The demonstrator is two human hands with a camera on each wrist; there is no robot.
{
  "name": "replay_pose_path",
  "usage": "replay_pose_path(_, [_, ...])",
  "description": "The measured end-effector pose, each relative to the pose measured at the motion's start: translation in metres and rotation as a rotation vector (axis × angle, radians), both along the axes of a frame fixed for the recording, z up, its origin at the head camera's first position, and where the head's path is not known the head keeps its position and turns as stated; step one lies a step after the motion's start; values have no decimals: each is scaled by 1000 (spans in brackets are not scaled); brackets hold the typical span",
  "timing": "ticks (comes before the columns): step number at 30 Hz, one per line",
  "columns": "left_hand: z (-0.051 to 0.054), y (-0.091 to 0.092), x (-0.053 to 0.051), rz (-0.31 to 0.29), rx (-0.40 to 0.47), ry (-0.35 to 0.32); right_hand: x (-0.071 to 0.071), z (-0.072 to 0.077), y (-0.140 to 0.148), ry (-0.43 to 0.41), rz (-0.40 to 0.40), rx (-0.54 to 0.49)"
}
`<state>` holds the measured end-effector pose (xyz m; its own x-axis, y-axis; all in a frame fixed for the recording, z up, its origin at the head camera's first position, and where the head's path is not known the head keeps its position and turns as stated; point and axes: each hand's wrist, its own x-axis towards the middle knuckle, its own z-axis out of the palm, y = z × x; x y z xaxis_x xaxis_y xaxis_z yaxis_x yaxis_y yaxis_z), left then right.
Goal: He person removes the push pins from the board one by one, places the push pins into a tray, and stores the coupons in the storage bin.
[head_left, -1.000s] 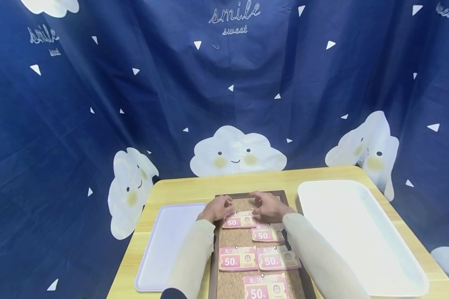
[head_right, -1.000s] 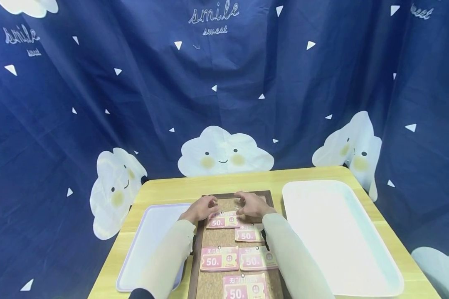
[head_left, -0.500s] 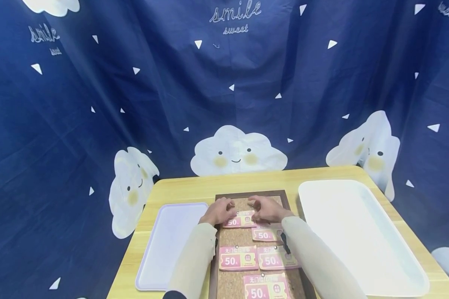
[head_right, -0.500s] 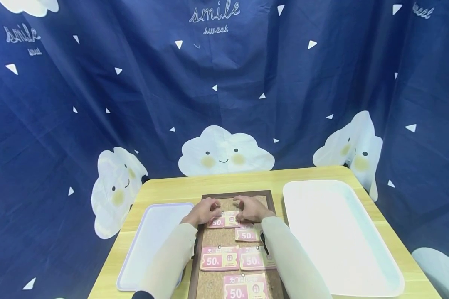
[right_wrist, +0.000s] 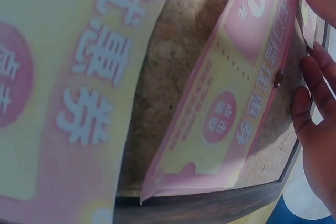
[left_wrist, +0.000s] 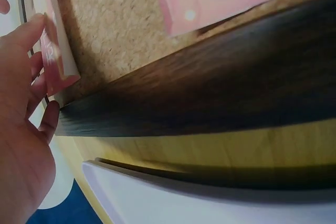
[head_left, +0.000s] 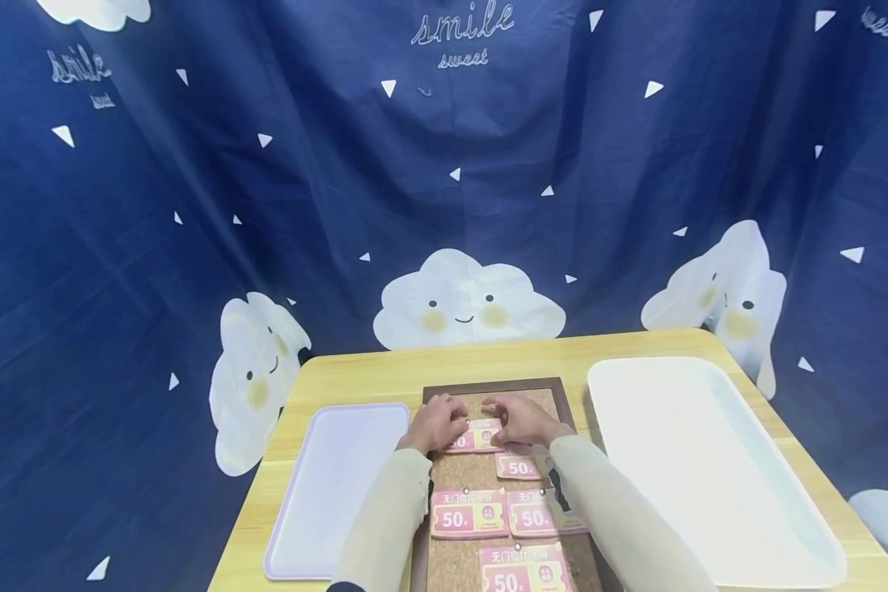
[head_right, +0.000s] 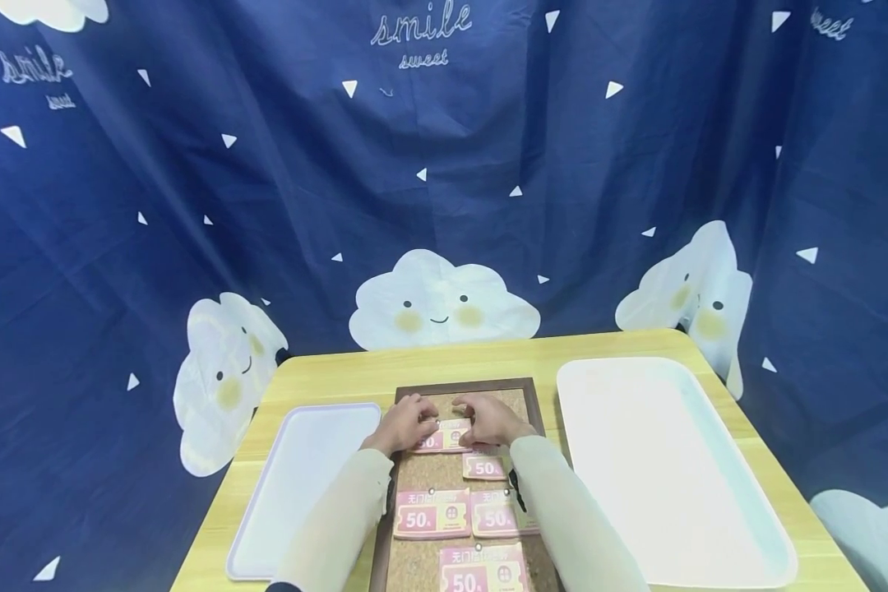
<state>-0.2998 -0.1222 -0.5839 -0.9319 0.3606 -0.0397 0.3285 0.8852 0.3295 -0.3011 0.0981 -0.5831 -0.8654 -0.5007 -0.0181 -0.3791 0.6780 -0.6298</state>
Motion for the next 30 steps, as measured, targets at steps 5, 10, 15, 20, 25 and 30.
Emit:
replay_pose_path(5, [-3, 1, 1, 9, 4, 18, 1, -1, -1, 3, -4, -6])
replay_pose_path(10, [-3, 2, 2, 21, 6, 29, 1, -2, -1, 12, 9, -5])
replay_pose_path(15, [-6, 1, 3, 23, 16, 55, 0, -3, 0, 32, 38, -2])
replay_pose_path(20, [-10, 2, 3, 7, 4, 94, 1, -5, 0, 10, 40, -3])
replay_pose_path(25, [-12, 1, 4, -12, 5, 125, 2, -7, -1, 0, 8, 18])
replay_pose_path(30, [-13, 2, 4, -22, 21, 156, 3, -8, -1, -5, -3, 33])
